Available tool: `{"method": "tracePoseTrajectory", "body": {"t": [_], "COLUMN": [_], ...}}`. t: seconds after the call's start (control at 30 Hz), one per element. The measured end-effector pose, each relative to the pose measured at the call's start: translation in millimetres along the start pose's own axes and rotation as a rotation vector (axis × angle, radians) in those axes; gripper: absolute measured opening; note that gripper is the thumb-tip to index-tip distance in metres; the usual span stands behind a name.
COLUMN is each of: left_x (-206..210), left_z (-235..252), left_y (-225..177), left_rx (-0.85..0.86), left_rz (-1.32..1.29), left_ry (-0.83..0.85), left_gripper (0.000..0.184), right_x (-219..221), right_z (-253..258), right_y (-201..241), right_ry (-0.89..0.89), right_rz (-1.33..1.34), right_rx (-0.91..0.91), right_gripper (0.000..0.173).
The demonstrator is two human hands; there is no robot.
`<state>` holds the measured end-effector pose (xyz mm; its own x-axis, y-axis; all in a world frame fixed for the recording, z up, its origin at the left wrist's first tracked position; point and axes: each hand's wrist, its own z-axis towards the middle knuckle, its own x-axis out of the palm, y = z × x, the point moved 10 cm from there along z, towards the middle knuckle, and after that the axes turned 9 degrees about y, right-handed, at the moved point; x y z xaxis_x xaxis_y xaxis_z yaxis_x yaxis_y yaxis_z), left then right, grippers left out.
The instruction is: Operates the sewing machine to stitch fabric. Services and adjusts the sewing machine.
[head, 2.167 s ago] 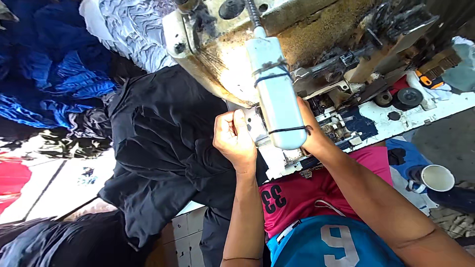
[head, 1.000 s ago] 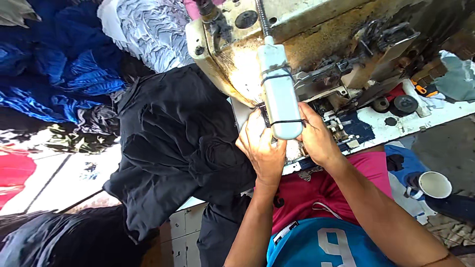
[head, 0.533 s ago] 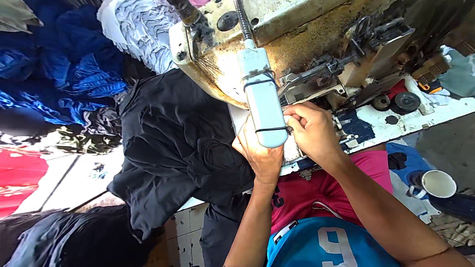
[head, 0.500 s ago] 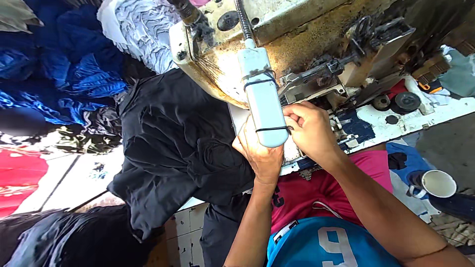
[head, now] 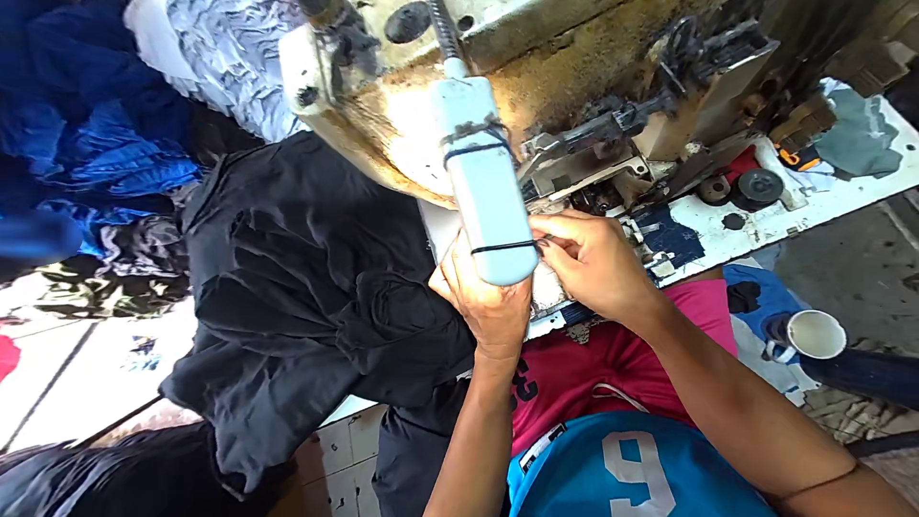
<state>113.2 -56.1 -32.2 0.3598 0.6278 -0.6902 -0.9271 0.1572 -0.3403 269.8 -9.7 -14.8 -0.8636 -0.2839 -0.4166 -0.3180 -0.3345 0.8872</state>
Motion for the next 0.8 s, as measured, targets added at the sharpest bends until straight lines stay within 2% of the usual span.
{"method": "tracePoseTrajectory", "body": {"t": [0.13, 0.23, 0.3, 0.4, 0.5, 0.7, 0.8], "left_x": [1.3, 1.1, 0.5, -1.3, -1.7, 0.1, -1.0], "left_z": [-3.3, -4.3, -4.2, -2.0, 0.5, 2.7, 1.6], "left_y": [5.4, 4.8, 3.2, -2.0, -6.0, -7.1, -7.3], "left_rx": [-0.031, -0.027, -0.023, -0.007, 0.007, 0.005, 0.01], "left_rz": [-0.002, -0.002, 0.016, 0.045, 0.079, 0.094, 0.099], "left_ry": [-0.008, -0.01, -0.021, -0.034, -0.011, 0.024, 0.016], "left_gripper": [0.026, 0.024, 0.025, 0.024, 0.022, 0.02, 0.021], "right_x": [-41.1, -87.1, -105.7, -101.6, -93.0, -87.7, -82.6], "right_z": [-32.6, -53.9, -57.4, -47.4, -38.0, -30.7, -30.7], "right_y": [2.0, -27.0, -58.5, -96.7, -112.7, -111.8, -106.0], "right_ry": [-0.016, -0.074, -0.047, 0.089, 0.171, 0.309, 0.324], "right_rz": [0.028, -0.203, -0.406, -0.52, -0.537, -0.729, -0.748], "right_rx": [-0.115, 0.008, 0.091, 0.105, 0.145, 0.169, 0.049], "right_gripper": [0.02, 0.02, 0.019, 0.017, 0.019, 0.012, 0.013]}}
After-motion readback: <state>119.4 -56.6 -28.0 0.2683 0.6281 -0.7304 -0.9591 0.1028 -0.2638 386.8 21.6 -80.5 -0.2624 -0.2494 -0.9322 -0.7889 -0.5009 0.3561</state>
